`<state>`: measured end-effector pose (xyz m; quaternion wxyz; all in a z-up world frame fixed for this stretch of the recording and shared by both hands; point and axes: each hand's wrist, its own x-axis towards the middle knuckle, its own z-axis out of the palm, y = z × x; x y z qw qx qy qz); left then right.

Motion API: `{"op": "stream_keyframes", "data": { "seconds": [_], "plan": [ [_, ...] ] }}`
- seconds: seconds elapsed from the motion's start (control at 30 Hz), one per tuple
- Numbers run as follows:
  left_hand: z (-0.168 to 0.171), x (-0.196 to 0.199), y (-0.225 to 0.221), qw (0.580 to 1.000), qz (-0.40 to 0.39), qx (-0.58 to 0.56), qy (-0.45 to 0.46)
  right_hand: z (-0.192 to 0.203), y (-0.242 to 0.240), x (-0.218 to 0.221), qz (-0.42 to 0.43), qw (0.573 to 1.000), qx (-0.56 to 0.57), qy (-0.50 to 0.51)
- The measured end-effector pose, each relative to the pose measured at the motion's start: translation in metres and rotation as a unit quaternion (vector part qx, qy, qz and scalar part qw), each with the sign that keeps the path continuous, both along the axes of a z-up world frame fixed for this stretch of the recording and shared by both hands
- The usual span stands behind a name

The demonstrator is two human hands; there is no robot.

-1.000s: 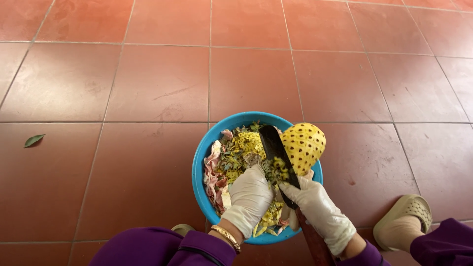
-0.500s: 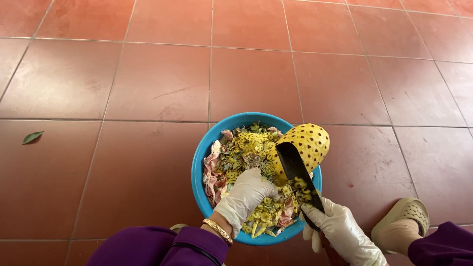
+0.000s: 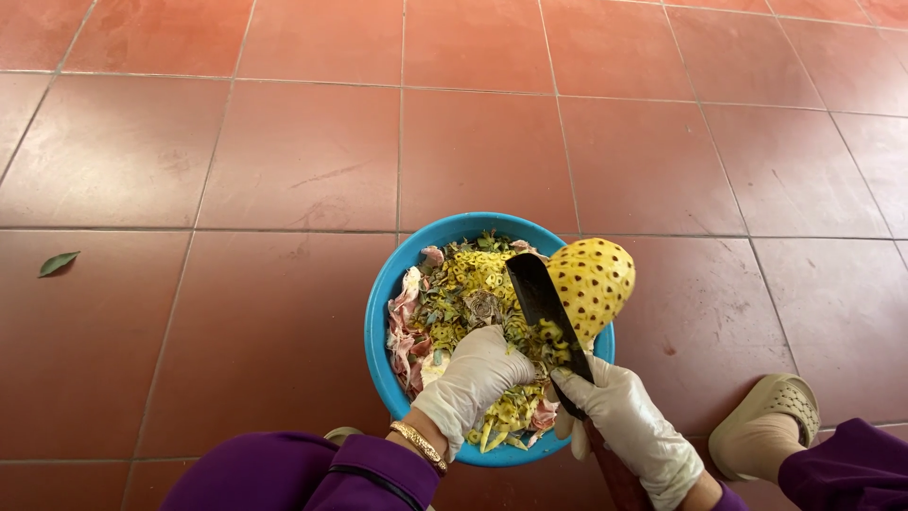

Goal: Peeling a pineapple with a knife over a basin.

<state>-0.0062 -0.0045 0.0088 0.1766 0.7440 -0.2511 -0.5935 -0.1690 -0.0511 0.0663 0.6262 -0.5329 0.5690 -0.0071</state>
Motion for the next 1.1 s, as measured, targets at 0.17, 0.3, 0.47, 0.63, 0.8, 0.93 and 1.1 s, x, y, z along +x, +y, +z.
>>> {"op": "stream_keyframes", "data": {
  "seconds": [0.17,0.3,0.47,0.63,0.8,0.93,1.1],
  "plan": [
    [-0.020,-0.004,0.001,0.998,0.017,-0.060,-0.010,0.002,0.002,0.018,-0.004,1.000,-0.021,-0.022],
    [-0.018,-0.005,0.005,0.994,0.050,-0.090,-0.034,-0.007,-0.002,0.018,-0.010,1.000,-0.001,-0.030],
    [-0.085,-0.016,0.006,0.941,0.053,-0.183,-0.279,0.013,0.007,0.019,0.057,0.998,0.007,-0.035],
    [-0.075,0.010,0.006,0.866,0.048,-0.238,-0.436,0.004,0.006,-0.002,-0.025,1.000,0.008,-0.002],
    [-0.073,0.027,0.007,0.768,0.100,-0.365,-0.516,0.012,0.010,-0.016,0.122,0.979,0.029,0.159],
    [-0.060,0.036,0.013,0.826,0.134,-0.325,-0.441,-0.010,0.005,-0.044,-0.015,0.993,0.041,0.110],
    [-0.044,0.040,0.014,0.903,0.185,-0.214,-0.324,-0.005,0.001,-0.039,-0.027,0.997,-0.009,0.070]
  ]
}}
